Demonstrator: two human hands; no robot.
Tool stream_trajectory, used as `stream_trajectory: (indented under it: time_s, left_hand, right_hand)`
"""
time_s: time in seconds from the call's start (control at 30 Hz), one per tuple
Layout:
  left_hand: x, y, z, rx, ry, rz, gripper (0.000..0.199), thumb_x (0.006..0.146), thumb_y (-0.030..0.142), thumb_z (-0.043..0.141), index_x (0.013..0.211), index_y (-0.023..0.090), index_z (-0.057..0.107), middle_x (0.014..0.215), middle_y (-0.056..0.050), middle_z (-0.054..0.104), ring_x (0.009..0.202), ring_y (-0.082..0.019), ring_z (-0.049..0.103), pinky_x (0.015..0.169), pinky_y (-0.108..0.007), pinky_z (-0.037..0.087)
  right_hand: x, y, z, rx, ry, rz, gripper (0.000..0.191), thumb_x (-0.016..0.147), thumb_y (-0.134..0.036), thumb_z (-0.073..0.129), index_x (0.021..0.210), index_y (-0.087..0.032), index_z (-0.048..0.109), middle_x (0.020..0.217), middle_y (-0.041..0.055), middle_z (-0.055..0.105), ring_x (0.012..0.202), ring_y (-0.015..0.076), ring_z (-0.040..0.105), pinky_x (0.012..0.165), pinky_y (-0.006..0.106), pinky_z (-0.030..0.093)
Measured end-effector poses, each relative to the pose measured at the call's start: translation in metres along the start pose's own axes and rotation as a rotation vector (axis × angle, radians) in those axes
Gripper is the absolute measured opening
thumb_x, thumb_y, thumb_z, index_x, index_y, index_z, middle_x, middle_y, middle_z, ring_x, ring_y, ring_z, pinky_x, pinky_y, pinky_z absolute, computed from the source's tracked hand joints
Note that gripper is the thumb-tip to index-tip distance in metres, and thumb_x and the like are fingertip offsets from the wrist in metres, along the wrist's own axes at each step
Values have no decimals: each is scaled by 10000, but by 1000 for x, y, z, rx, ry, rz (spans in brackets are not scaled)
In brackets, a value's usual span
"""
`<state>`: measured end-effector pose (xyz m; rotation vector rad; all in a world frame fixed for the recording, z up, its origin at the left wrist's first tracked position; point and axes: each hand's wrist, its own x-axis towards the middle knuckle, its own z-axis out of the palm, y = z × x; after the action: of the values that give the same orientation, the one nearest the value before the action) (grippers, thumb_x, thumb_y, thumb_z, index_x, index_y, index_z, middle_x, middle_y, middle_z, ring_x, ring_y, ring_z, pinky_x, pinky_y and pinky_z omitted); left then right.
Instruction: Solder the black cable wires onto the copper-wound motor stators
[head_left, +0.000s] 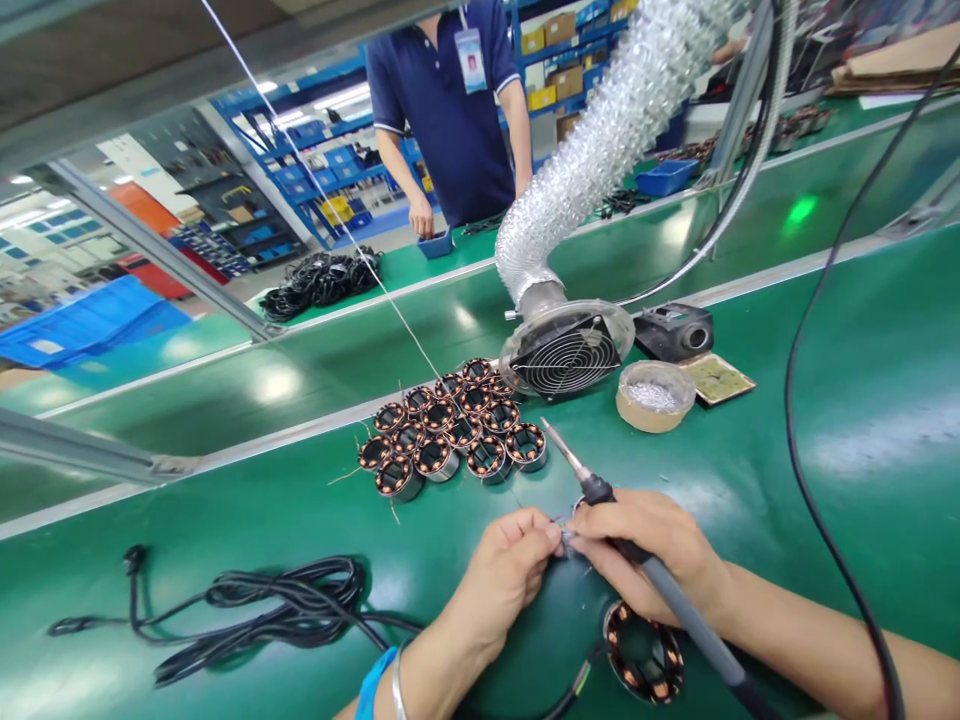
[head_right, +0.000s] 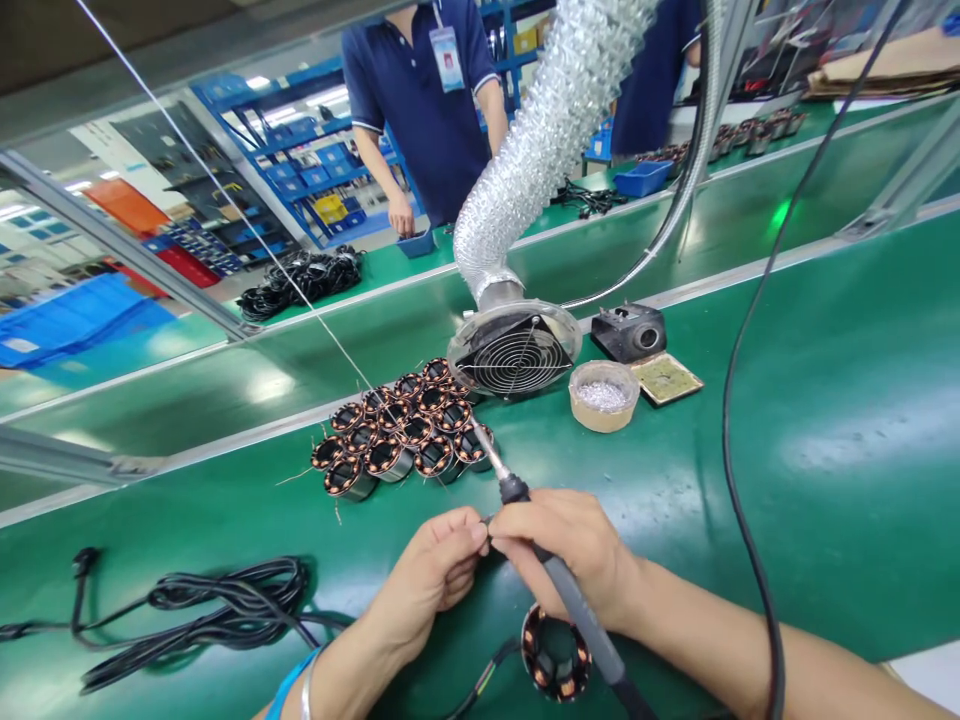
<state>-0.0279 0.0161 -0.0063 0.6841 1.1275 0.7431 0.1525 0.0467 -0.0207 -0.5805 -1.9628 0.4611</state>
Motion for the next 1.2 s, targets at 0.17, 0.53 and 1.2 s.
stream_trajectory:
  time_s: [0.17, 0.53, 1.2]
  left_hand:
    - [-1, 2, 2, -6, 44, 28, 451, 669, 548, 738, 652, 176, 484, 398, 143, 214, 362, -21, 88, 364, -191, 41]
    - [1, 2, 2, 34, 60, 48, 440, 705, 558, 705, 661, 177, 490, 415, 141, 204, 379, -31, 84, 373, -181, 63]
    - [0, 3, 3, 424, 177, 223, 309, 799, 416, 544, 608, 177, 503, 492, 81, 294, 469, -82, 208, 467, -232, 170]
  right_hand:
    - [9, -3, -15, 107, -98, 92, 265, 772, -134, 633, 1028, -192, 592, 762, -4, 635, 631, 118, 582, 580, 228, 492]
    - [6, 2, -3, 119, -83, 130, 244, 817, -26, 536, 992, -195, 565, 769, -7, 635, 684, 124, 539, 633, 232, 461]
    - [9, -3, 1, 45, -3, 65, 212, 875, -40, 526, 1024, -179, 585, 763, 7, 641, 634, 123, 483, 571, 235, 426]
